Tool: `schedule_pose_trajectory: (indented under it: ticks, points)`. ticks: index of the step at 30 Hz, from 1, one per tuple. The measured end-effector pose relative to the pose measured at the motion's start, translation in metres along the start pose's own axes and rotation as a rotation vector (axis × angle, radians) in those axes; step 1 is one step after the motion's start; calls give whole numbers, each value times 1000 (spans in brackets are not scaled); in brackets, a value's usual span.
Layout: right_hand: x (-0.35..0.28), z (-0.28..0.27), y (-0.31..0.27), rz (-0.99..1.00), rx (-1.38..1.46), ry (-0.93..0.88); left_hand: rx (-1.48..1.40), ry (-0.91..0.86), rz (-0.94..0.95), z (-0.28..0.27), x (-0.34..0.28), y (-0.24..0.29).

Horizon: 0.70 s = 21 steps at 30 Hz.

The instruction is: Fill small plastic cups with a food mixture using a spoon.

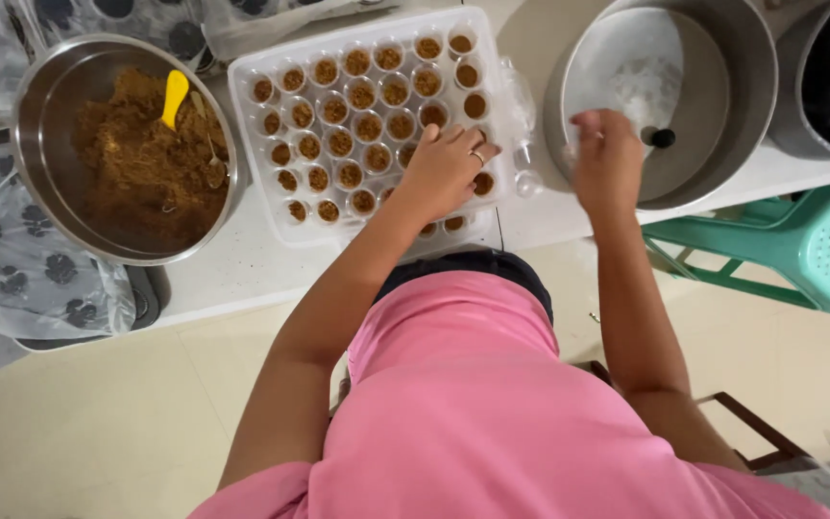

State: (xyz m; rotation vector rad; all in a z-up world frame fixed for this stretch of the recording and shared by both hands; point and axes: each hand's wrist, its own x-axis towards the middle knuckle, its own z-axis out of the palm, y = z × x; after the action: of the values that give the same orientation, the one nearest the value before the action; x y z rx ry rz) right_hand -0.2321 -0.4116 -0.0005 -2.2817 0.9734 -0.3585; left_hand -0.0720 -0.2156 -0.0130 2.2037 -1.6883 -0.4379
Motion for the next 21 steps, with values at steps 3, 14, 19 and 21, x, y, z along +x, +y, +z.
schedule_pose_trajectory:
  ticks: [3,14,19,21]
  points:
    - [-15,-6,33,-6,260,49,112,21,56,15,1,0]
    - [-58,-22,32,446,921,-64,126,-76,99,6,9,0]
    - [-60,-21,27,464,998,-104,-176,26,-30,-24,-3,-3]
    - [-59,-20,27,403,1058,-108,-735,121,-105,-37,-17,-5]
